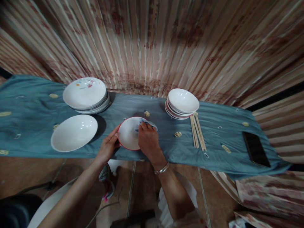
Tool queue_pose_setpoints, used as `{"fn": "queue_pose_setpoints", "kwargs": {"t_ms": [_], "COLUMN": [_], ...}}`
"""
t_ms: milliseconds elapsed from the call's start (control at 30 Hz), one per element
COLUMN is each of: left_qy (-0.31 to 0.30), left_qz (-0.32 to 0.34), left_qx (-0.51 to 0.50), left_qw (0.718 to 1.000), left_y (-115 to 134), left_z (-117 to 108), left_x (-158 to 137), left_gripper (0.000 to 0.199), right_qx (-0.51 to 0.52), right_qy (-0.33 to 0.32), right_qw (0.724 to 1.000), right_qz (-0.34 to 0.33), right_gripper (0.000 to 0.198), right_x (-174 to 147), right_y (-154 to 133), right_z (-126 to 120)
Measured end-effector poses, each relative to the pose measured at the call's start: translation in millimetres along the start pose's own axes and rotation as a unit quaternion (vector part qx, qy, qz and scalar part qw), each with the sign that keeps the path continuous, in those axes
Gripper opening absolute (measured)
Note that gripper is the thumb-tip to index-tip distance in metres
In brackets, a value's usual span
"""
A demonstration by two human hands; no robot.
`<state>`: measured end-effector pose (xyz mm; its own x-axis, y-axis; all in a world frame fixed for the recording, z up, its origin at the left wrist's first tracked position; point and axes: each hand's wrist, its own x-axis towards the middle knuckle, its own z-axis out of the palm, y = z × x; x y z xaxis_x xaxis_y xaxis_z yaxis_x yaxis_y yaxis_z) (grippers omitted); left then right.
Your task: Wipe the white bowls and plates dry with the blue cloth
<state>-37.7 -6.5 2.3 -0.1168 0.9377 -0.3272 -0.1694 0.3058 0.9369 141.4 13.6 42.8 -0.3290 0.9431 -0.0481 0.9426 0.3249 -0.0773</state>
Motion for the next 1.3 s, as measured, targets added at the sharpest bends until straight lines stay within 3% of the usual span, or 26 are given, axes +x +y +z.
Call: {"fn": "queue_pose_setpoints", "kwargs": {"t_ms": [333,900,1300], "left_qy": [-0.005,-0.007,-0.017], "left_qz": [-0.005,-0.013,-0.020], "left_qx": [-0.010,-0.042,-0.054], "left_qw": [1.000,0.999,0.998], "left_y": [-2.7,-2.0,-4.1], "left_z": [-1.1,0.5,1.5], "left_x": [1.1,1.3,1.6], "left_gripper": [0.077,0.074,0.078], "right_qx": [0.011,0.037,0.162], "right_qy": [-0.019,-0.058,-0.099], "right_qw": [1.000,0.996,0.974], "right_qz": [0.009,-0.052,-0.122], "right_gripper": [0.026,0.028,0.027], "right_x": [-6.6,-15.6,-17.0], "right_y": [3.1,13.3,3.4], "right_z": [-7.1,-19.2,-18.3]}}
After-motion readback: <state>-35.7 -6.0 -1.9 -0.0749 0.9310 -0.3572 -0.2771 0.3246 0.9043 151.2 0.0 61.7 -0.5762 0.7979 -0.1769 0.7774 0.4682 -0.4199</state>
